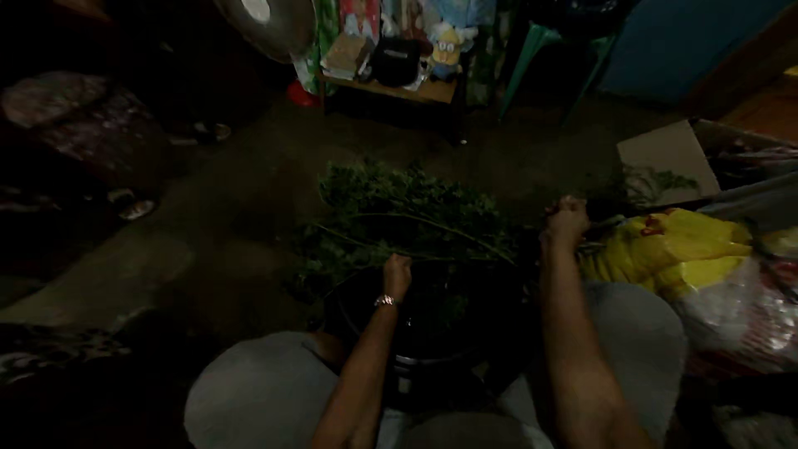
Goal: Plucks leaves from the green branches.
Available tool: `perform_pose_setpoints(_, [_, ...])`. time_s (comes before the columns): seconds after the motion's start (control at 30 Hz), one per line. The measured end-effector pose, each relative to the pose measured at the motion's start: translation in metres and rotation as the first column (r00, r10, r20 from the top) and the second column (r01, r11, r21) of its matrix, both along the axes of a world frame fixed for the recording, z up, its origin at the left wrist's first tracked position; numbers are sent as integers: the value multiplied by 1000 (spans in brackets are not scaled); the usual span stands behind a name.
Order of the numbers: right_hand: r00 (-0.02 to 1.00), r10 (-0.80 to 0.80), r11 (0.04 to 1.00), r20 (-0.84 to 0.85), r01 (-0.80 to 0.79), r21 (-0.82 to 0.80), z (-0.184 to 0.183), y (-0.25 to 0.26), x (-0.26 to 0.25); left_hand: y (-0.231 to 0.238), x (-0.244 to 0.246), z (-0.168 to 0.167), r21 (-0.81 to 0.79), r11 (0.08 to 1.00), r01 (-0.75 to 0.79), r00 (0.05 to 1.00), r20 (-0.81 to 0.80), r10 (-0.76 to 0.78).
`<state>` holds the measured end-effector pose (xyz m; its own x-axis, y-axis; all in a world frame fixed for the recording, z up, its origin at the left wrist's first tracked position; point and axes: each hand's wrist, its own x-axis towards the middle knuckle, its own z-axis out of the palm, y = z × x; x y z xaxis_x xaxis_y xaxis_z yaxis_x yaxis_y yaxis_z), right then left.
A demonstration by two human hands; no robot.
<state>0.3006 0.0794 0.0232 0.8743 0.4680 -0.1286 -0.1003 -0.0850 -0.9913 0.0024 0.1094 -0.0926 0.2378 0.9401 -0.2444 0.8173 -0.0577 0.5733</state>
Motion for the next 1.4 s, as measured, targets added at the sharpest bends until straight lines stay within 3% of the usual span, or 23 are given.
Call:
perform_pose_setpoints(0.1, [943, 333, 936, 20, -328, -124, 22, -3, -32, -10, 19, 18, -27, 1000, 4, 1000, -9, -4])
perform_pose_setpoints(0.2, [722, 692, 699, 18, -663, -269, 39, -3, -58, -31, 38, 64, 89, 996, -28, 982, 187, 11])
perform_pose_setpoints(0.27, [556, 830, 542, 34, -791, -285, 51, -8, -78, -48, 42, 105, 32, 999, -12, 936, 353, 0])
perform_pose_setpoints(0.4, [346, 936, 347, 61, -886, -307, 68, -36, -110, -87, 37, 145, -241, 962, -127, 761, 598, 250])
perform_pose_setpoints(0.47, [368, 930, 360, 23, -894, -266, 72, -52, -122, -102, 30, 150, -281, 949, -145, 702, 647, 299])
perform_pose_setpoints(0.6, [474, 845, 486, -247, -874, -15, 56, -84, -133, -122, 20, 165, -224, 956, -188, 798, 533, 282])
perform_pose_setpoints(0.7, [509, 802, 569, -313, -811, 137, 47, -107, -133, -130, 14, 159, -192, 955, -226, 766, 571, 296])
perform_pose_setpoints(0.77, [531, 801, 576, -276, -810, 112, 47, -117, -132, -129, 5, 147, -156, 981, -119, 693, 694, 194])
perform_pose_setpoints(0.83, [535, 798, 581, -278, -806, 117, 45, -121, -137, -131, -1, 152, -130, 991, -37, 729, 675, 116])
perform_pose_setpoints(0.9, [524, 812, 550, -257, -834, 39, 45, -123, -142, -134, -4, 158, -132, 990, -38, 838, 536, 103])
perform_pose_setpoints(0.97, [489, 852, 488, -186, -871, -51, 42, -123, -144, -135, -5, 173, -103, 994, 40, 974, 227, -16])
perform_pose_setpoints(1.03, [463, 877, 461, -128, -886, -53, 35, -120, -147, -135, -3, 184, -119, 987, 110, 994, -12, -113])
perform_pose_setpoints(1.1, [464, 880, 461, -96, -886, -53, 34, -119, -148, -138, 0, 180, -107, 989, 100, 993, -59, -106])
perform_pose_setpoints(1.13, [477, 873, 474, -100, -879, -57, 36, -120, -149, -138, 1, 169, -59, 998, 37, 998, 52, -34])
perform_pose_setpoints(1.2, [507, 853, 503, -120, -862, -69, 43, -122, -150, -139, 10, 157, -38, 988, -151, 919, 363, 154])
perform_pose_setpoints(1.23, [513, 850, 507, -115, -858, -78, 46, -123, -150, -141, 13, 159, -34, 983, -182, 904, 387, 181])
perform_pose_setpoints(1.33, [508, 856, 504, -93, -861, -70, 45, -122, -150, -141, 4, 160, 33, 998, -50, 980, 196, 42])
perform_pose_setpoints(1.4, [516, 847, 508, -127, -856, -90, 43, -122, -151, -138, 2, 152, 34, 991, -130, 905, 412, 105])
